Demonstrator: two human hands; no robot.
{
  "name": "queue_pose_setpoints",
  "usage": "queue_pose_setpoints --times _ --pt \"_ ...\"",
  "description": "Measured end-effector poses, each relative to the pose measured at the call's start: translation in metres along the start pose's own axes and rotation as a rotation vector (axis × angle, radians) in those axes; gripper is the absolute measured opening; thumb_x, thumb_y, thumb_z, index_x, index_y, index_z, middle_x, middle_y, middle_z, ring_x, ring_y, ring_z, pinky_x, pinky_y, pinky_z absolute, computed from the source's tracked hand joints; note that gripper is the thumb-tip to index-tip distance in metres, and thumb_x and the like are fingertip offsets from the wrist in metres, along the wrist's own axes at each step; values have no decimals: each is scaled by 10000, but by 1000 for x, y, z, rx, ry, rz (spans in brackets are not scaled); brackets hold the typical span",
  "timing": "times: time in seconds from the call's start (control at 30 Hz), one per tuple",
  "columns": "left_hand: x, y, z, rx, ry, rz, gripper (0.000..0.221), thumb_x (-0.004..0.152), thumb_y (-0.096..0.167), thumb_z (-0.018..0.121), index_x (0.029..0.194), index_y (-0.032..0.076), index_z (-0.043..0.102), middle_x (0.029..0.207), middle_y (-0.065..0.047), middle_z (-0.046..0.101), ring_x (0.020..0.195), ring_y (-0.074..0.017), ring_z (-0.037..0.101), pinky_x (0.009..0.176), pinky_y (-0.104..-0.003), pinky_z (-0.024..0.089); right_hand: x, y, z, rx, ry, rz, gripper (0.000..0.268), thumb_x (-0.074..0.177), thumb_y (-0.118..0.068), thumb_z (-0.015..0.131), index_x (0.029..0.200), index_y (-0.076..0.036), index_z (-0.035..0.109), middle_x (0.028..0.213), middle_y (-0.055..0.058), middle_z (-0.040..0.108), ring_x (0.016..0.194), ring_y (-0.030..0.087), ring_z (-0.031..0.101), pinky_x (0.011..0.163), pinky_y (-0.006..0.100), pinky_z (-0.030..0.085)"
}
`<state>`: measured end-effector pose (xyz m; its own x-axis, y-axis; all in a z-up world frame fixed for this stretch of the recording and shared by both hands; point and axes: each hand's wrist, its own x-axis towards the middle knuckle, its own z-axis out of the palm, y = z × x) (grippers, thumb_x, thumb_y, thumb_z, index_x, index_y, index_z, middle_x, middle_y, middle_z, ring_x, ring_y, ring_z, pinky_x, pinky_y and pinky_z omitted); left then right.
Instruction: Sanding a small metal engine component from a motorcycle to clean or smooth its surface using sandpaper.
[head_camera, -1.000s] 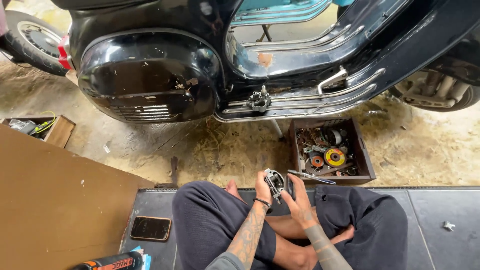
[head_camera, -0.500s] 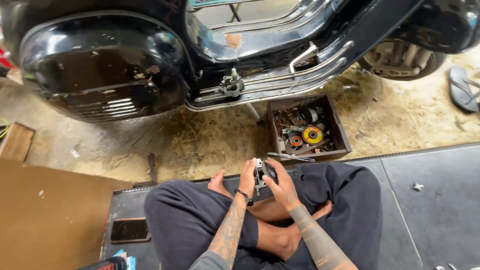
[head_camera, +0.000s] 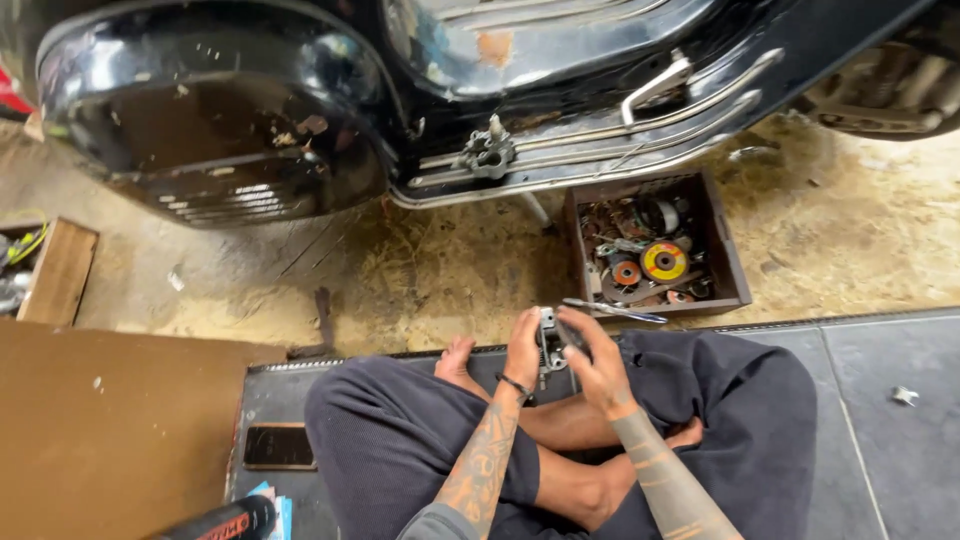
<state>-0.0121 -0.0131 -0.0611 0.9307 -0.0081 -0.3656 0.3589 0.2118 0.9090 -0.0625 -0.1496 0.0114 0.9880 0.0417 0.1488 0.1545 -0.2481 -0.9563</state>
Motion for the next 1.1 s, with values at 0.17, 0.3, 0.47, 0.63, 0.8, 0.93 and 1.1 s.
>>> queue_pose_setpoints --times 0.17,0.3,0.47,0.63,0.8,0.93,1.1 --pt "-1 22 8 14 -48 81 359 1038 330 528 1209 50 674 1222 -144 622 1257 -238 533 1184 -409 307 15 -22 2 57 7 47 483 1043 -340 471 1442 -80 556 1470 234 532 1368 519 451 1098 706 373" --pt "12 7 2 101 -57 125 254 1028 329 532 1074 127 679 999 -56 622 1075 -158 579 1093 -359 383 22 15 4 -7 7 94 488 1026 -320 497 1424 -43 550 1454 259 531 1352 553 447 1075 757 368" --pt "0 40 8 77 -83 115 279 1047 325 480 1092 105 646 994 -104 600 1070 -205 561 1067 -381 395 28 -18 0 57 -3 66 536 1006 -447 500 1406 -100 586 1466 193 549 1386 508 441 1093 750 372" --pt "-10 49 10 103 -121 89 304 1066 340 432 1165 100 589 1074 -162 577 1122 -325 550 1069 -480 392 24 2 1 78 25 153 444 1029 -276 455 1384 -53 604 1415 229 585 1361 513 470 1104 742 375" --pt "-7 52 8 130 -137 79 300 1069 347 418 1158 112 582 1041 -132 557 1129 -290 542 1062 -456 391 25 19 -1 97 20 157 440 1028 -280 478 1386 -66 615 1420 208 588 1377 479 474 1122 712 371" --pt "0 51 10 79 -170 137 316 1064 280 409 1178 66 612 1060 -176 600 1136 -292 563 1083 -445 389 28 12 -8 205 68 123 516 940 -325 541 1316 1 680 1382 222 648 1346 388 547 1100 583 434" --pt "0 42 7 50 -151 155 318 1043 282 420 1177 82 627 1003 -133 606 1081 -244 558 1063 -419 407 19 69 -16 235 13 190 467 921 -241 564 1287 7 713 1296 223 704 1244 349 639 985 527 532"
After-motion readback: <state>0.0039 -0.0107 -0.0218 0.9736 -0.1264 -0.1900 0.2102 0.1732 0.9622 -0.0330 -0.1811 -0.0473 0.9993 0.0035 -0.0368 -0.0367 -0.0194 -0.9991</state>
